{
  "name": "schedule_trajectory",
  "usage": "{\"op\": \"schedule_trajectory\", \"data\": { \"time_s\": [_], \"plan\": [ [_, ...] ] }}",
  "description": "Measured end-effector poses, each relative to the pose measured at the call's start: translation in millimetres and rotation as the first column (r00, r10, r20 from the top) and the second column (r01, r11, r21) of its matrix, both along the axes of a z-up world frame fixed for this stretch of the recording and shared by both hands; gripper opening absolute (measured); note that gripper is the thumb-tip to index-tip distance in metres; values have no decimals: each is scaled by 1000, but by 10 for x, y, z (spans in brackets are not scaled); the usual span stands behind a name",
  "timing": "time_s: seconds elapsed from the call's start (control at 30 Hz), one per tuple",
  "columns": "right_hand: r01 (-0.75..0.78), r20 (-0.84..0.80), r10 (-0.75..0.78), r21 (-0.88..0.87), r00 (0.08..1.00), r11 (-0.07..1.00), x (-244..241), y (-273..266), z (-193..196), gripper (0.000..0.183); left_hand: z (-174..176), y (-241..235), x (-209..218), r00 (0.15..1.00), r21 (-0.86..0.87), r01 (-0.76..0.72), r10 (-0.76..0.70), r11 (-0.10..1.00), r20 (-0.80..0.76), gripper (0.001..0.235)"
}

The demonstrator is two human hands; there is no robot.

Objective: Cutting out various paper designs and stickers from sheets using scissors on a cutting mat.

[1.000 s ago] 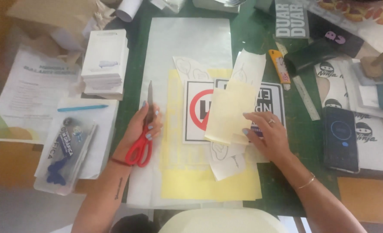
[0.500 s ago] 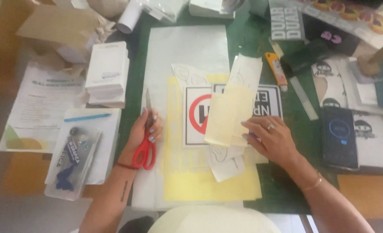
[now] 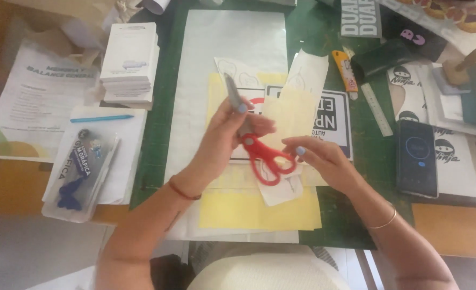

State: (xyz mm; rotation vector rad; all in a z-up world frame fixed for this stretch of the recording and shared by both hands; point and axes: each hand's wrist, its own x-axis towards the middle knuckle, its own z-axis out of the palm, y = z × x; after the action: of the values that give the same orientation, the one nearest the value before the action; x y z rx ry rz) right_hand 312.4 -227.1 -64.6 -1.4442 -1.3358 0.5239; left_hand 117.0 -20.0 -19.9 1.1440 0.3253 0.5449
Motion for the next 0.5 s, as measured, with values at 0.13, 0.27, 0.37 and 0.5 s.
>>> {"op": "schedule_trajectory", "data": {
  "time_s": [0.13, 0.27, 0.37, 0.5],
  "plan": [
    [-93, -574, -16, -159, 819, 983, -164, 93, -9, 48, -43, -97, 237, 966, 83, 154, -168, 984, 199, 20],
    [-208, -860, 227, 145, 457, 967, -178, 127, -306, 49, 8, -69, 283, 934, 140, 180, -214, 974, 287, 18],
    [-389, -754, 399, 206, 522, 898, -268, 158, -203, 52, -40, -18, 257, 915, 153, 253, -288, 955, 284, 25],
    [-462, -665, 367, 36, 650, 886, -266, 69, -231, 62, -70, -4, 224, 931, 232, 266, -312, 936, 191, 26]
  ]
}}
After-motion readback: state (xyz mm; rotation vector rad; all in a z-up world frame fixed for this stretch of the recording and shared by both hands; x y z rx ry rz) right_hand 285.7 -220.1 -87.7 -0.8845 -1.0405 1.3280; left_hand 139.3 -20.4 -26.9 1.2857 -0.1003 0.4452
